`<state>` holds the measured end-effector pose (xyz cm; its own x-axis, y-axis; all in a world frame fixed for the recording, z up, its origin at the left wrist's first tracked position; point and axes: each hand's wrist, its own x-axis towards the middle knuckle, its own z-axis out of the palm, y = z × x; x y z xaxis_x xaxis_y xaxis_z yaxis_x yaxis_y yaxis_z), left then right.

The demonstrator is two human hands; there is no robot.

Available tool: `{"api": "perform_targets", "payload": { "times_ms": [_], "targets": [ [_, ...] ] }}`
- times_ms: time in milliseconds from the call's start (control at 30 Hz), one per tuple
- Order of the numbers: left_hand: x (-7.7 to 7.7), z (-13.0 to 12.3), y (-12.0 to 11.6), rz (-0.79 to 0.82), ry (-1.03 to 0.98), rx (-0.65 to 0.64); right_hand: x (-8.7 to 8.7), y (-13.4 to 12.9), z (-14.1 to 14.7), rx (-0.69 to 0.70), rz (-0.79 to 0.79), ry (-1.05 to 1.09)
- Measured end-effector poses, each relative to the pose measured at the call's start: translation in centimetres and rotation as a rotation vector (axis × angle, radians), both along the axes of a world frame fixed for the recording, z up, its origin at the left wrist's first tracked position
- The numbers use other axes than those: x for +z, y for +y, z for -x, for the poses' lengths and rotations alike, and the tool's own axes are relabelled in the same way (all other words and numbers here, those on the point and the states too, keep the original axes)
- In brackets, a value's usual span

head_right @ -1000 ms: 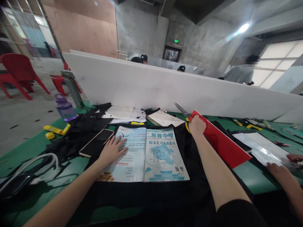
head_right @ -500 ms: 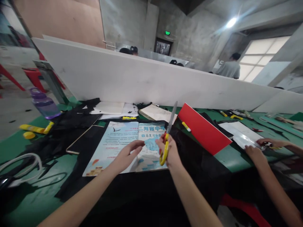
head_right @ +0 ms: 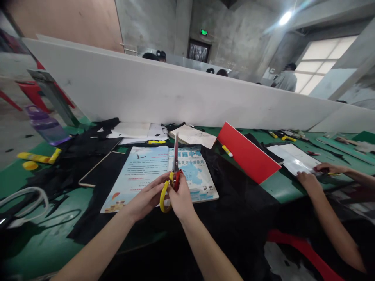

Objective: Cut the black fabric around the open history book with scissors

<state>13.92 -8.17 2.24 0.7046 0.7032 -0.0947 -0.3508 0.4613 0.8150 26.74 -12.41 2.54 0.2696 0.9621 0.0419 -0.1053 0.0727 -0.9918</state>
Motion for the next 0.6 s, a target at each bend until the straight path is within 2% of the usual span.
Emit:
{"api": "perform_targets", "payload": {
  "times_ms": [167, 300, 500, 600],
  "targets": [
    [-1.2, -0.5, 0.1, -0.037, -0.041, -0.011, 1.2, 0.1, 0.9, 0.021, 0.017, 0.210],
    [-1.8, -0.6, -0.1, -0.168, -0.084, -0.052, 1.4, -0.1, 1.5, 0.081, 0.035, 0.307],
    [0.3, 1.3, 0.2, -0.346, 0.018, -0.157, 1.4, -0.5, 1.4, 0.140, -0.076, 0.143],
    [1.0, 2.0, 0.5, -0.419, 0.180, -0.098, 1.6, -0.7, 1.0, 0.265, -0.115, 0.077]
  ]
}}
